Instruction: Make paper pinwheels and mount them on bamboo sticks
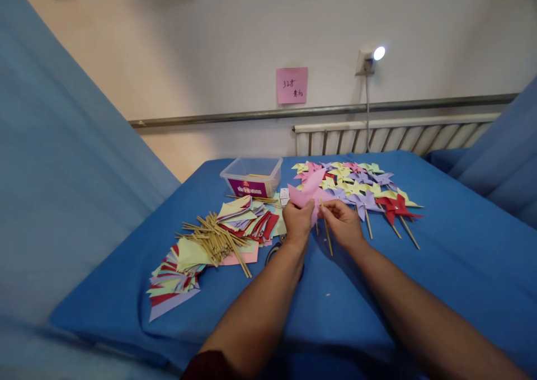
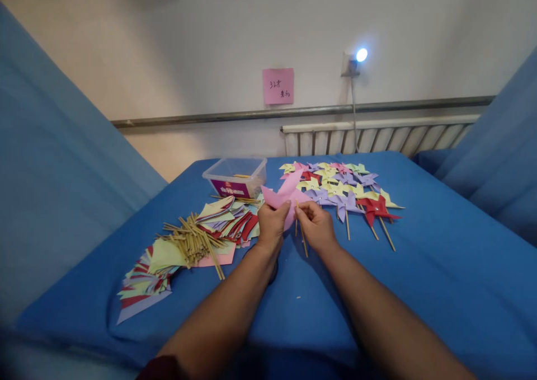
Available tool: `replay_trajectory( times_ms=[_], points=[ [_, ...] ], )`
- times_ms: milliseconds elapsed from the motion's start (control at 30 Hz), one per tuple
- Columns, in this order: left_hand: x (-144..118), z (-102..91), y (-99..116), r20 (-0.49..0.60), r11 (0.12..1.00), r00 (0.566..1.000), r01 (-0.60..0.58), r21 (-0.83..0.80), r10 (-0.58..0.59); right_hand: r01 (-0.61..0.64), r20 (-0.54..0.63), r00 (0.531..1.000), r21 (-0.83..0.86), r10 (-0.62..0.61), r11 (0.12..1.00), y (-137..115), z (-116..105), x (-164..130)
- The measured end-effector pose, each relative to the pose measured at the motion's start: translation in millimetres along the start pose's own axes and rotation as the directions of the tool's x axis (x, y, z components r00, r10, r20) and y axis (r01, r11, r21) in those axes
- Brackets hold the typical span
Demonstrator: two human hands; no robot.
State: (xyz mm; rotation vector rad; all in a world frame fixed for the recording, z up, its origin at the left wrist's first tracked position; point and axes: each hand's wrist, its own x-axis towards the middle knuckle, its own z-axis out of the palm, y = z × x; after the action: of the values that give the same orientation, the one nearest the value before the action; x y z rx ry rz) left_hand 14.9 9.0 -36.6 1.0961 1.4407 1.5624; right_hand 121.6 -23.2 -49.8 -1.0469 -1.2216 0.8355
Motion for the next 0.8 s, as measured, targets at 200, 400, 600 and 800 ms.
replay_trajectory(
  times_ms=[200,400,600,800],
  points=[
    [3.2,-3.8,-0.8,-0.003,0.995,0.999,0.043,-0.089,-0.043,0.006,0.042,0.999,-0.04,-0.004,0.999,2.4,3.4,-0.9],
    [0.0,-3.3,2.8,0.009,0.994,1.0,0.03,-0.109,-0.03,0.002,0.058,0.998,-0.02,-0.001,1.0,-0.8,2.9,0.3],
    [-3.0,-3.1,6.2,0.03,0.998,0.999,-0.023,-0.057,0.025,-0.048,0.019,0.999,0.082,0.047,0.995,-6.5,5.7,0.8],
    [-5.1,-2.9,5.3,0.054,0.997,0.996,-0.063,-0.049,0.066,-0.064,-0.023,0.997,0.117,0.067,0.991,-13.7,7.3,1.0]
  ],
)
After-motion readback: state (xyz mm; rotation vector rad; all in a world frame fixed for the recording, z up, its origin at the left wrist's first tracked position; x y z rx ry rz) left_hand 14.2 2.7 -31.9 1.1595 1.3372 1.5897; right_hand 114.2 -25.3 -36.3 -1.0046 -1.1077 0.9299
